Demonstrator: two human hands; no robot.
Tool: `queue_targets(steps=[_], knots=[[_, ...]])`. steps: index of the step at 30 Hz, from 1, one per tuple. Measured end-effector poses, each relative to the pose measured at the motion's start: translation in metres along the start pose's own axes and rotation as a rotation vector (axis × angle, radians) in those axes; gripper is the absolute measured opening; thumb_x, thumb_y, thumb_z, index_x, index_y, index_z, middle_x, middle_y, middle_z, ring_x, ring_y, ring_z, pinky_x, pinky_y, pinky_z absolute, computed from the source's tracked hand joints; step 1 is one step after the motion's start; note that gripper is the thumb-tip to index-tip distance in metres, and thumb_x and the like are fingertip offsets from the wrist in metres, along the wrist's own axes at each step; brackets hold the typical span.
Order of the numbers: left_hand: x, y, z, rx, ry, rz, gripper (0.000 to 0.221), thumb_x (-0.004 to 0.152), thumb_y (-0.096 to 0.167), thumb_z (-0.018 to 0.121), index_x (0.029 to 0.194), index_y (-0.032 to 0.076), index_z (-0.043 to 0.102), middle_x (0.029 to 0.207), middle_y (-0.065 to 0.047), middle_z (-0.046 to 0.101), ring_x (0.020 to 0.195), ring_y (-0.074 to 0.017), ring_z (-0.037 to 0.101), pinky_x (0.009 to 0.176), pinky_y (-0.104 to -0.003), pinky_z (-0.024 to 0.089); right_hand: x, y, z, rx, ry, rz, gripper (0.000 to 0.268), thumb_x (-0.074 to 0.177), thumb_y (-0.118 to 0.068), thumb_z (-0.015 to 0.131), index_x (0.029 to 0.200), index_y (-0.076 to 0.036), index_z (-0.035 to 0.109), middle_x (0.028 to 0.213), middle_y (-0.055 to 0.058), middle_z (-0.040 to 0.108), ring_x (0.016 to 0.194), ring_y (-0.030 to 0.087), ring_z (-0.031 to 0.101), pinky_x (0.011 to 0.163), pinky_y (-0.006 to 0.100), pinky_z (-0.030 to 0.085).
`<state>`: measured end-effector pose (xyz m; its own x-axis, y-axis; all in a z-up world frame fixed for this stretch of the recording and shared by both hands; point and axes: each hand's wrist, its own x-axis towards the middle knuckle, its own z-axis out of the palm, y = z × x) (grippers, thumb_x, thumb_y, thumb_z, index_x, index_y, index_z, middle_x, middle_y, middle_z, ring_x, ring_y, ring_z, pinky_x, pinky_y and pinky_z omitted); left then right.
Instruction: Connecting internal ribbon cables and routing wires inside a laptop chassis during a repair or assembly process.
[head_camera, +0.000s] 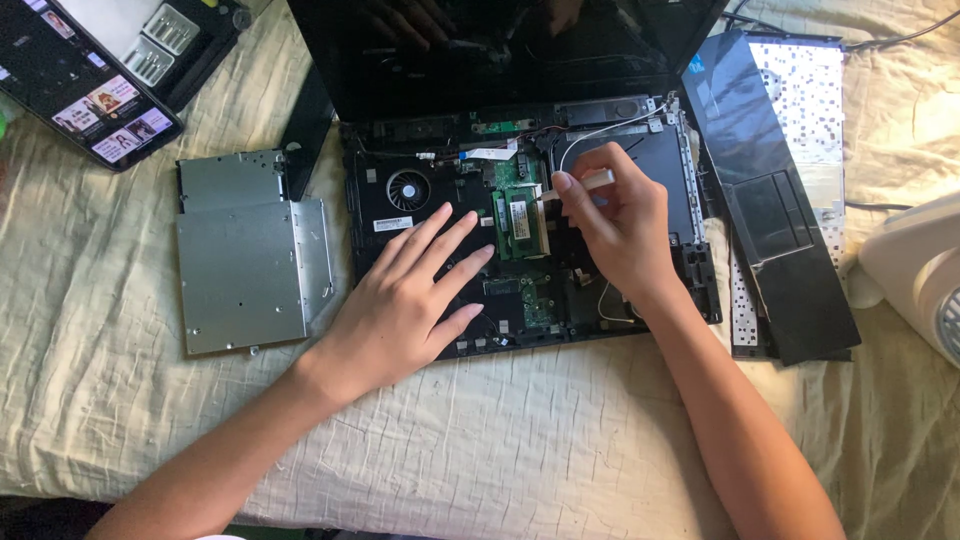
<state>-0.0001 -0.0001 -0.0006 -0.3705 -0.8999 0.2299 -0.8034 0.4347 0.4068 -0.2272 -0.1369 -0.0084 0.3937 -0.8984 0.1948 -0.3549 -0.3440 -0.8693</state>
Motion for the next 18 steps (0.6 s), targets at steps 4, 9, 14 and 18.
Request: queue_targets(steps=[4, 9, 14, 18], knots=[[0.0003, 0.0010, -0.0013, -0.005, 0.010, 0.001, 0.052, 0.100, 0.029, 0.063, 0.145, 0.005, 0.055, 0.161, -0.020, 0.040, 0.152, -0.0392, 0.032, 0.120, -0.055, 0.034, -0.0001, -0.0017, -0.0005, -0.012, -0.006, -0.032, 0.020, 0.106, -0.019, 0.067, 0.095, -0.008, 0.055, 0.076, 0.003, 0.059, 0.062, 0.011, 0.060, 0.057, 0.023, 0.048], [0.0002, 0.0003, -0.0003, 0.001, 0.015, 0.005, 0.051, 0.100, 0.029, 0.063, 0.145, 0.006, 0.056, 0.160, -0.020, 0.040, 0.151, -0.0399, 0.033, 0.120, -0.055, 0.034, -0.0007, 0.0019, 0.0019, -0.054, 0.008, -0.072, 0.018, 0.104, -0.013, 0.071, 0.096, -0.007, 0.055, 0.077, 0.003, 0.060, 0.063, 0.009, 0.051, 0.052, 0.021, 0.046], [0.0000, 0.0000, 0.0004, -0.005, 0.016, 0.006, 0.052, 0.100, 0.029, 0.063, 0.145, 0.006, 0.056, 0.160, -0.020, 0.040, 0.151, -0.0397, 0.032, 0.120, -0.055, 0.033, -0.0013, 0.0031, 0.0029, -0.074, 0.010, -0.095, 0.018, 0.104, -0.012, 0.072, 0.097, -0.007, 0.056, 0.077, 0.003, 0.061, 0.066, 0.008, 0.046, 0.050, 0.020, 0.043], [-0.0002, 0.0000, 0.0002, 0.006, 0.014, 0.007, 0.051, 0.100, 0.029, 0.062, 0.145, 0.006, 0.056, 0.161, -0.020, 0.040, 0.151, -0.0397, 0.032, 0.119, -0.055, 0.034, -0.0008, -0.0004, 0.0023, -0.081, -0.003, -0.089, 0.018, 0.103, -0.012, 0.072, 0.098, -0.007, 0.055, 0.077, 0.002, 0.063, 0.065, 0.008, 0.047, 0.051, 0.021, 0.044]])
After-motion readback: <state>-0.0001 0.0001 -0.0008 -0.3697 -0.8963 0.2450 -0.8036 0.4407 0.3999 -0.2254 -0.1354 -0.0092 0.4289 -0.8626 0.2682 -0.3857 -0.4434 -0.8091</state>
